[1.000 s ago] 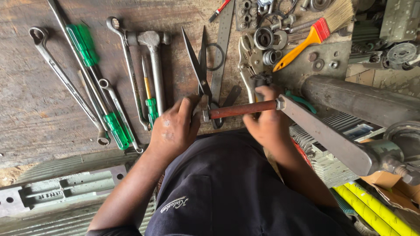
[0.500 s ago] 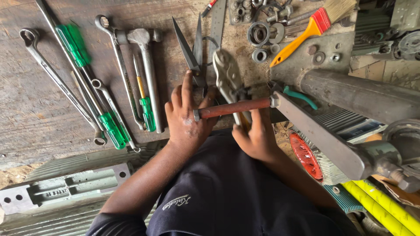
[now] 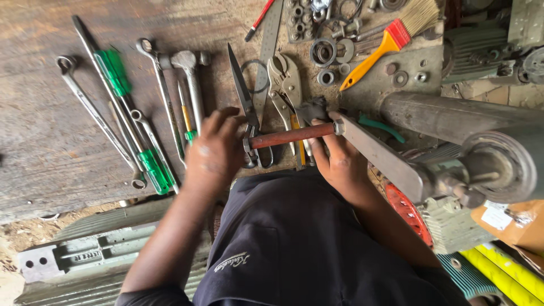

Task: The person handles an electric motor stator on a workbench, then sorts small metal hardware such as washers, bolts and fittings by hand, placing them into plastic jars and a white container on the bench. They also use a bench vise and arrange tools and parts on the table.

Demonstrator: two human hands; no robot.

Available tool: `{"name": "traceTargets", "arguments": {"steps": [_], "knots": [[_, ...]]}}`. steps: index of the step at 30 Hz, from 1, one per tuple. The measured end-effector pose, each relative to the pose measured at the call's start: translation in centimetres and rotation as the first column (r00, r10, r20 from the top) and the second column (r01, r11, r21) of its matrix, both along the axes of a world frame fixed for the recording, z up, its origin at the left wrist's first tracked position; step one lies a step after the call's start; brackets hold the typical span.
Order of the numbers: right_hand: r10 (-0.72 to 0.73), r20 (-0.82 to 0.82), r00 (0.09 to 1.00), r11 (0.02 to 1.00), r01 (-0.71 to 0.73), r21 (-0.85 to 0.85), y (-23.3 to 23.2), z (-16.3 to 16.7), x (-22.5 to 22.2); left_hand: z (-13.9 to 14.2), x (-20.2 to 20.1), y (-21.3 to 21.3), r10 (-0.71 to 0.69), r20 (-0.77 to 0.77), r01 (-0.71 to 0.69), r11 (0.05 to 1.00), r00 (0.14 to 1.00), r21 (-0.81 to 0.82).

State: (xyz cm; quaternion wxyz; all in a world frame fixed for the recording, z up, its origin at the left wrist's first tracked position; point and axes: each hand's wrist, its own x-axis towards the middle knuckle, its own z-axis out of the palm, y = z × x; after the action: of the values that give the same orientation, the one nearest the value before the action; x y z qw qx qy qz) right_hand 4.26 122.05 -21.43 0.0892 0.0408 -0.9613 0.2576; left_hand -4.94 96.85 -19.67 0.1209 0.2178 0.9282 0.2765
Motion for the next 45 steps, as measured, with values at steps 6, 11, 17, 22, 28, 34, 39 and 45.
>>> {"name": "traceTargets", "arguments": {"steps": [6,11,17,22,28,34,39,45], "knots": [[-0.041,0.187,0.981,0.998,0.048,-0.031,0.8,-0.8,1.5,2.3,-8.4,1.2,-0.011,-0.187,0.013,1.000,0.982,0.013],[-0.036,0.037,0.999,0.997,0.038,-0.060,0.7,-1.4,1.4,0.8,-14.2,10.4,-0.219,-0.289,0.222,0.975,0.932,-0.023],[-0.025,-0.139,0.990,0.998,0.033,0.053,1.9,-0.1,-1.9,-0.5,-15.4,12.5,-0.231,-0.245,0.200,0.969,0.942,-0.142],[-0.124,-0.243,0.962,0.990,0.137,0.034,2.6,0.4,-7.1,-0.2,-14.3,7.3,-0.059,-0.308,0.140,0.958,0.949,0.248],[-0.181,-0.075,0.981,0.983,0.180,-0.025,2.3,2.0,-15.3,0.0,-12.6,1.5,0.012,-0.225,0.036,0.977,0.974,0.208],[-0.119,-0.214,0.970,0.972,0.157,0.173,1.0,2.4,-21.7,0.1,-14.0,4.0,-0.041,-0.198,0.069,0.988,0.979,0.140],[-0.276,-0.224,0.935,0.879,0.152,-0.451,1.8,2.2,-21.9,-0.5,-15.7,10.0,-0.215,-0.197,0.224,0.974,0.957,0.028],[-0.356,-0.002,0.935,0.520,0.196,-0.832,3.3,1.4,-15.6,-1.0,-14.8,10.9,-0.197,-0.198,0.200,0.980,0.960,-0.002]]}}
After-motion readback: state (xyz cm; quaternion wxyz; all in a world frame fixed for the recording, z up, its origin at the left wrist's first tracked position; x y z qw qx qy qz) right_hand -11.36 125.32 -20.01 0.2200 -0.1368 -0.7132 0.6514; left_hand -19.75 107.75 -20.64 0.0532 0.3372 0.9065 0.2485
